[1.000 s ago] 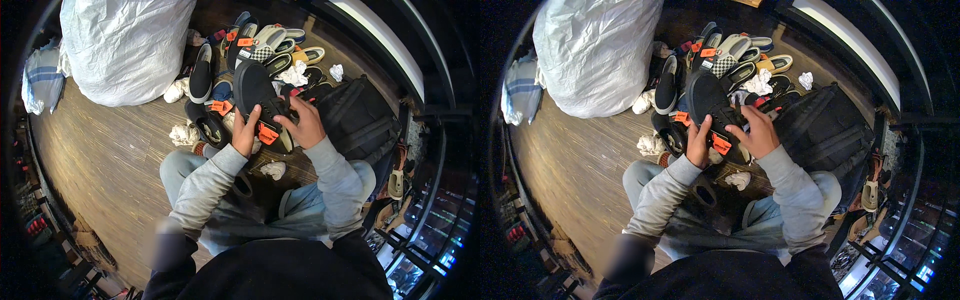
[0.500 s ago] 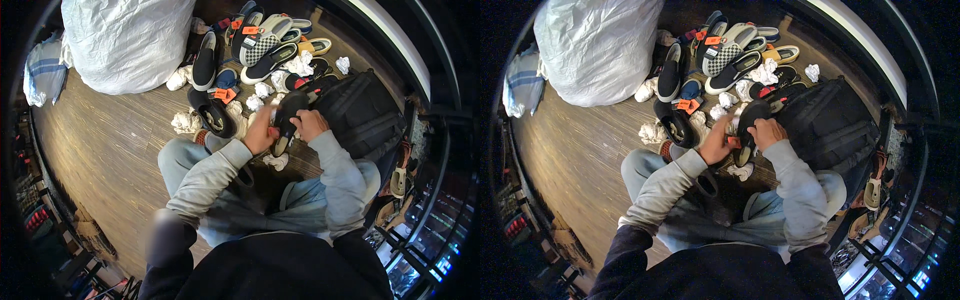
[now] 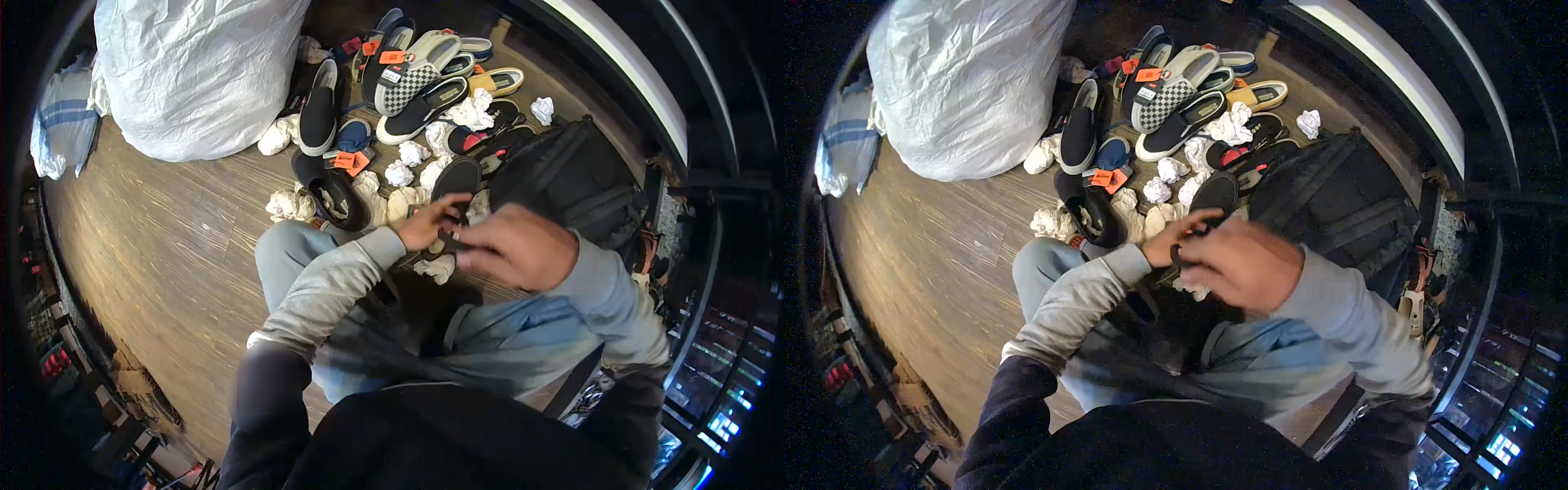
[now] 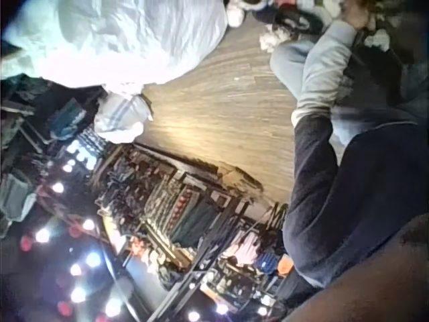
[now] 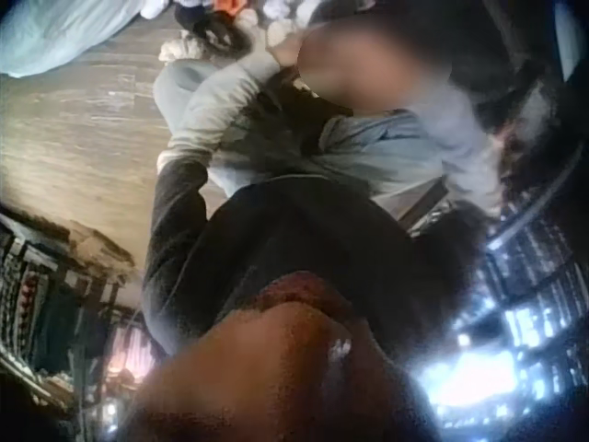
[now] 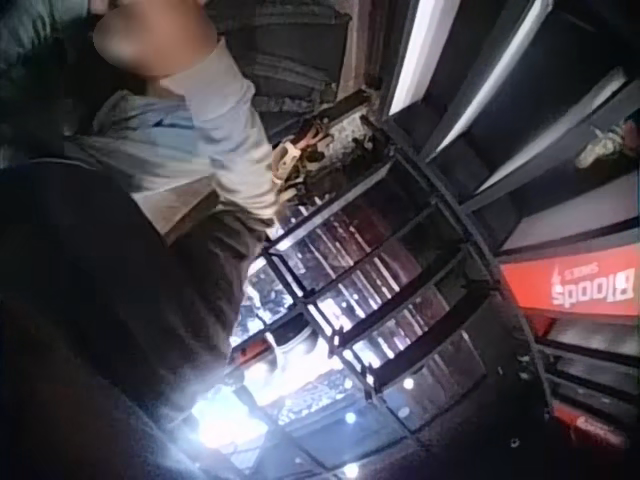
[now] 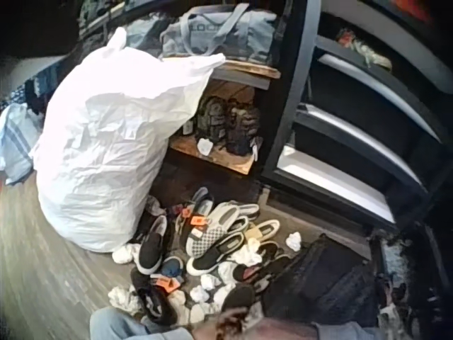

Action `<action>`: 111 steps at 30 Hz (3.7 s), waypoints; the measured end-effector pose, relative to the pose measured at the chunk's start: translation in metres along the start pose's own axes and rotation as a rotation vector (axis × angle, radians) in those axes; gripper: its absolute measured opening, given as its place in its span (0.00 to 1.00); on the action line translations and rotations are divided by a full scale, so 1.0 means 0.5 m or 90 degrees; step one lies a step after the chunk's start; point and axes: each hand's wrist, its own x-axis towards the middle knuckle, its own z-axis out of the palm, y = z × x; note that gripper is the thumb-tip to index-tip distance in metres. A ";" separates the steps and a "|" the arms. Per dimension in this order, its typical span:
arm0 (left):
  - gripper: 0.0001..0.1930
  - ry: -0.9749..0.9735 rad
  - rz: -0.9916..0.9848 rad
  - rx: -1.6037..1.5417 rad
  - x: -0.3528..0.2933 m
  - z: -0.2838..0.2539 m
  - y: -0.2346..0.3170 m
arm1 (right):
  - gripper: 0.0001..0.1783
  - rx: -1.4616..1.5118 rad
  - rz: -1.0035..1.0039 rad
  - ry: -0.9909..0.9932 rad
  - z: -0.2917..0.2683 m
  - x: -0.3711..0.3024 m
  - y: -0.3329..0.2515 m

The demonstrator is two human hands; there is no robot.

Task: Organizing and preparing various pairs of shoes by stuffing them with paper and tying laces in a retail environment.

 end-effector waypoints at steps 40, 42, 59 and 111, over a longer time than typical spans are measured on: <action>0.15 -0.156 -0.365 0.469 -0.055 -0.147 0.111 | 0.10 0.757 0.423 0.311 0.316 -0.154 0.325; 0.17 -0.236 -0.268 0.550 -0.043 -0.178 0.100 | 0.09 0.579 0.353 0.347 0.306 -0.176 0.341; 0.29 0.048 -0.412 -0.060 0.047 -0.049 0.008 | 0.16 0.411 -0.048 -0.110 0.285 -0.038 0.165; 0.08 0.205 -0.036 0.214 0.078 -0.118 -0.013 | 0.07 -0.025 0.450 0.207 0.215 -0.289 0.281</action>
